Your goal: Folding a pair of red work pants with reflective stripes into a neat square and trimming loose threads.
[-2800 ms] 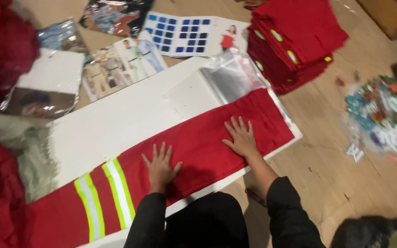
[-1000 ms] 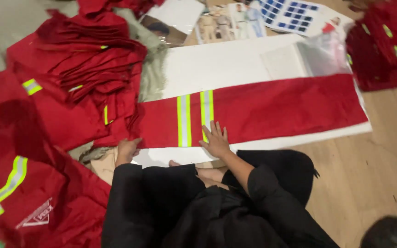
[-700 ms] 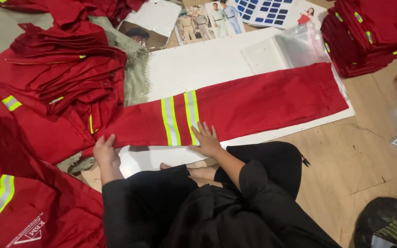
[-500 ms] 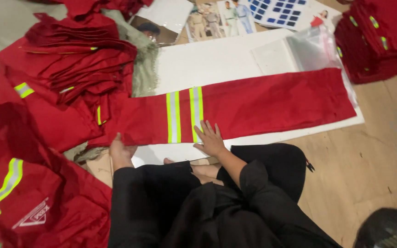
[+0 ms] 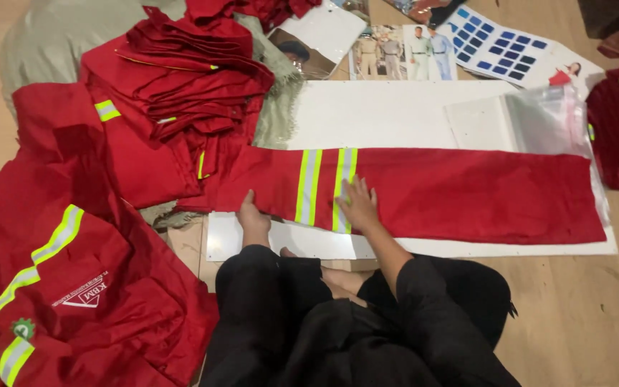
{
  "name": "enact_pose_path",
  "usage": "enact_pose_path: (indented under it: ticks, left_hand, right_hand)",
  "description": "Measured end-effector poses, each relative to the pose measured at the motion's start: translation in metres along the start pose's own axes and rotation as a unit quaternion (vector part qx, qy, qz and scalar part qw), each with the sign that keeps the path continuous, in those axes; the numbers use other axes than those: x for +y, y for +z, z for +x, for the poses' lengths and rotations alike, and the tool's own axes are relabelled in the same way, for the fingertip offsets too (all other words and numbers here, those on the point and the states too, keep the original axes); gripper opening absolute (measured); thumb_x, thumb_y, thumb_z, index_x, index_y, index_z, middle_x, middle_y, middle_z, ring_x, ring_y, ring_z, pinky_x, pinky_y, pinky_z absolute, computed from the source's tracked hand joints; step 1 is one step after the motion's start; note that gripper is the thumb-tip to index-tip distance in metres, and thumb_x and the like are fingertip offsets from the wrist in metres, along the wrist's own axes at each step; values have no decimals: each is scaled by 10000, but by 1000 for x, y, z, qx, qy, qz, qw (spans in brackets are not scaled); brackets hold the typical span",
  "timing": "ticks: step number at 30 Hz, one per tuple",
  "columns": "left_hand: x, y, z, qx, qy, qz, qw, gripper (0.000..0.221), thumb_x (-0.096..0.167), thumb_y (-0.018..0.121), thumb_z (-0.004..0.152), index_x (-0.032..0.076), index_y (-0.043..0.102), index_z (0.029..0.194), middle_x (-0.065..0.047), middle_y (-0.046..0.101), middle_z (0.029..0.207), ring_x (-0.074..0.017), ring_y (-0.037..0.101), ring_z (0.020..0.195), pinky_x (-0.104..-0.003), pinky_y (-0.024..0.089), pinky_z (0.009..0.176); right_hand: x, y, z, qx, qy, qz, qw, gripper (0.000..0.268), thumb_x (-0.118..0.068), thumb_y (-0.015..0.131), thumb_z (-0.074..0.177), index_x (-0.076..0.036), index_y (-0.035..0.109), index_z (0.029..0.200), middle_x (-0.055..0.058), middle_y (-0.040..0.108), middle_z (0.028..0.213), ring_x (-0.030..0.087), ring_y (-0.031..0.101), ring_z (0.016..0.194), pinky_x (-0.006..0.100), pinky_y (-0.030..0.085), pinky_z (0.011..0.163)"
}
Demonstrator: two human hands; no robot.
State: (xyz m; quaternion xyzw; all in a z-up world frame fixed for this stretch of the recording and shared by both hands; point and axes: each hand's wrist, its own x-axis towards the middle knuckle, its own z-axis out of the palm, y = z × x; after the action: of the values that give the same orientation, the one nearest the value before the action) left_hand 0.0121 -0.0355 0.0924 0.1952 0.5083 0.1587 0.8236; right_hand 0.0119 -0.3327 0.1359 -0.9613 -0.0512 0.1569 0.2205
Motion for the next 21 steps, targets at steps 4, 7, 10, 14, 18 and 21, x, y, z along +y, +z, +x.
enact_pose_path:
  ticks: [4, 7, 10, 14, 18, 21]
  left_hand:
    - [2, 0, 0, -10, 3, 16, 1000, 579, 114, 810, 913, 47, 531, 1416, -263, 580, 1364, -442, 566, 1283, -686, 459, 995]
    - [14, 8, -25, -22, 1, -19, 1000, 433, 138, 752, 930, 36, 614, 1328, -228, 650, 1267, -405, 654, 1162, -558, 536, 972]
    - [22, 17, -33, -44, -12, -53, 998, 368, 180, 682, 985, 19, 618, 1309, -215, 663, 1249, -382, 674, 1120, -514, 563, 965]
    - [28, 22, -45, -88, -28, -64, 994, 418, 294, 636, 1036, 30, 592, 1357, -193, 653, 1303, -340, 667, 1158, -490, 560, 1024]
    - [22, 20, -32, -119, -16, -78, 990, 400, 321, 636, 1039, 40, 626, 1324, -193, 680, 1268, -346, 691, 1130, -513, 560, 1035]
    - [27, 23, -54, -134, -6, -70, 989, 401, 333, 646, 1032, 43, 643, 1308, -194, 690, 1260, -347, 700, 1119, -519, 564, 1036]
  right_hand:
    - [28, 3, 79, -5, 42, -4, 999, 709, -692, 332, 1049, -302, 253, 1636, 101, 121, 1737, 307, 74, 1605, 640, 55, 1254]
    - [19, -12, 103, -30, 64, -8, 997, 777, -738, 280, 1039, -280, 181, 1659, 81, 81, 1743, 293, 13, 1607, 649, 20, 1244]
    - [14, -11, 116, -17, 80, -30, 996, 826, -763, 295, 1017, -268, 163, 1665, 51, 81, 1748, 273, -2, 1612, 649, 24, 1250]
    - [-1, -12, 89, -19, 83, -21, 996, 822, -689, 352, 1029, -221, 138, 1670, 87, 57, 1749, 299, -12, 1611, 648, -1, 1252]
    - [-13, 9, 7, -38, 87, 2, 996, 791, -567, 398, 1058, -131, 136, 1663, 135, 37, 1744, 333, -20, 1606, 659, -16, 1241]
    - [-13, 40, -64, -59, 79, 0, 995, 830, -579, 431, 1047, -119, 115, 1661, 168, 52, 1735, 348, -14, 1600, 654, -66, 1223]
